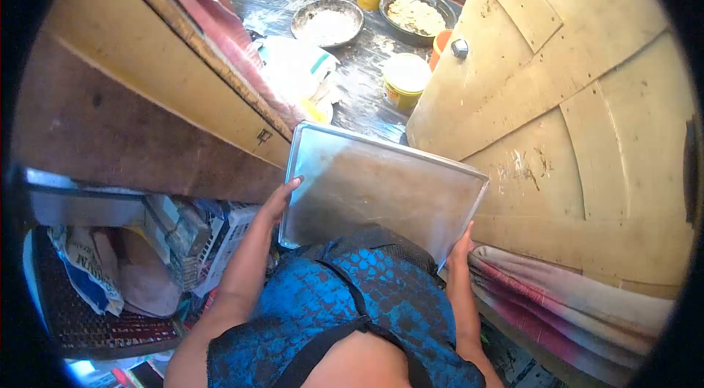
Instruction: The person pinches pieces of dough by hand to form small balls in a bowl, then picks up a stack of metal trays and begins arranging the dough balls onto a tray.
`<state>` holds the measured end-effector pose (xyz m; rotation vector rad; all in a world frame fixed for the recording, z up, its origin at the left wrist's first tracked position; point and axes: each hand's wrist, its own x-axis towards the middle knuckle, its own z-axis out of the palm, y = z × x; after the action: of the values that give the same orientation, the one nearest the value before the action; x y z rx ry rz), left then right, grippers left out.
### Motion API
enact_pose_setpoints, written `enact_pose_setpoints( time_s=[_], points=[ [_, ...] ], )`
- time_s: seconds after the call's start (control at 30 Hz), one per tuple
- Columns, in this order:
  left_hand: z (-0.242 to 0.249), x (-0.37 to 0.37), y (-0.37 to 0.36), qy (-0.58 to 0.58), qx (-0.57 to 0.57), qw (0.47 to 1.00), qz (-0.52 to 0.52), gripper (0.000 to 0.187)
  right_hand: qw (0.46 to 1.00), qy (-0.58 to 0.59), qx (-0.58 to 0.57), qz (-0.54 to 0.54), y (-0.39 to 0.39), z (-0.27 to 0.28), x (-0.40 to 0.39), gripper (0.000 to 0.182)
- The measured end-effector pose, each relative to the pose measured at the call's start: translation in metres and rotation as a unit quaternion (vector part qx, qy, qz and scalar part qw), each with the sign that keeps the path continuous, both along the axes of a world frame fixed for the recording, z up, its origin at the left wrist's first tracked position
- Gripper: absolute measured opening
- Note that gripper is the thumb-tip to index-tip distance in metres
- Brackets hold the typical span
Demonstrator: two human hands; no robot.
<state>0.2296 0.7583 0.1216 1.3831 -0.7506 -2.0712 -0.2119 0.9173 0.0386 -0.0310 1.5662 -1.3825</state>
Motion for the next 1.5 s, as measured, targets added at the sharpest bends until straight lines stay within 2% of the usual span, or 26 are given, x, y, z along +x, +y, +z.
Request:
enact_pose_setpoints(
  time_s=[0.1, 0.23, 0.33, 0.5, 0.6, 0.7, 0.73, 0.8, 0.87, 0.93, 1.0, 1.03, 1.1, 1.2, 1.37, 1.5],
  points=[
    [-0.025, 0.012, -0.019, -0.012, 0.01, 1.0, 0.014, 0.082, 0.999, -0.005, 0.019, 0.032, -0.051, 0.065, 0.011, 0.075],
    [-0.021, 0.011, -0.029, -0.031, 0.012, 0.997, 0.064, 0.078, 0.998, -0.005, -0.017, 0.068, -0.097, 0.07, 0.002, 0.074],
    [-0.002, 0.006, -0.029, 0.005, 0.0, 0.995, 0.095, 0.07, 0.995, 0.009, 0.036, 0.09, -0.125, 0.071, -0.003, 0.076],
    [0.005, -0.009, -0.029, -0.032, -0.006, 0.987, 0.157, 0.06, 0.985, -0.045, -0.008, 0.164, -0.169, 0.05, -0.021, 0.081],
    [0.006, -0.02, -0.028, -0.047, -0.007, 0.982, 0.184, 0.059, 0.98, -0.045, 0.052, 0.185, -0.206, 0.051, -0.024, 0.084],
    [0.01, -0.033, -0.028, -0.071, 0.009, 0.975, 0.212, 0.058, 0.964, -0.085, 0.042, 0.247, -0.242, 0.011, -0.048, 0.086],
    [0.009, -0.038, -0.028, -0.079, 0.016, 0.971, 0.224, 0.059, 0.964, -0.086, 0.042, 0.246, -0.254, 0.01, -0.052, 0.086],
    [0.007, -0.048, -0.026, -0.077, 0.011, 0.967, 0.241, 0.06, 0.957, -0.017, 0.076, 0.278, -0.277, 0.008, -0.053, 0.087],
    [0.004, -0.058, -0.025, -0.077, 0.013, 0.955, 0.285, 0.061, 0.954, -0.014, 0.062, 0.294, -0.295, -0.004, -0.061, 0.087],
    [0.018, -0.074, -0.029, -0.081, 0.005, 0.953, 0.293, 0.062, 0.946, -0.012, 0.051, 0.319, -0.31, 0.002, -0.06, 0.088],
    [0.033, -0.087, -0.036, -0.066, -0.018, 0.952, 0.297, 0.063, 0.946, 0.035, 0.123, 0.299, -0.321, 0.024, -0.052, 0.086],
    [0.032, -0.089, -0.039, -0.07, -0.017, 0.949, 0.305, 0.063, 0.943, 0.033, 0.124, 0.307, -0.324, 0.02, -0.054, 0.086],
    [0.026, -0.086, -0.048, -0.111, -0.018, 0.945, 0.308, 0.065, 0.944, -0.065, 0.041, 0.319, -0.329, 0.007, -0.062, 0.084],
    [0.016, -0.087, -0.063, -0.102, -0.04, 0.949, 0.294, 0.067, 0.943, -0.13, 0.044, 0.304, -0.337, 0.003, -0.069, 0.08],
    [0.019, -0.094, -0.103, -0.111, -0.036, 0.959, 0.257, 0.064, 0.955, -0.101, 0.075, 0.267, -0.349, -0.009, -0.072, 0.078],
    [0.007, -0.098, -0.133, -0.101, -0.028, 0.965, 0.242, 0.06, 0.95, -0.09, 0.05, 0.295, -0.363, -0.058, -0.092, 0.078]
  ],
)
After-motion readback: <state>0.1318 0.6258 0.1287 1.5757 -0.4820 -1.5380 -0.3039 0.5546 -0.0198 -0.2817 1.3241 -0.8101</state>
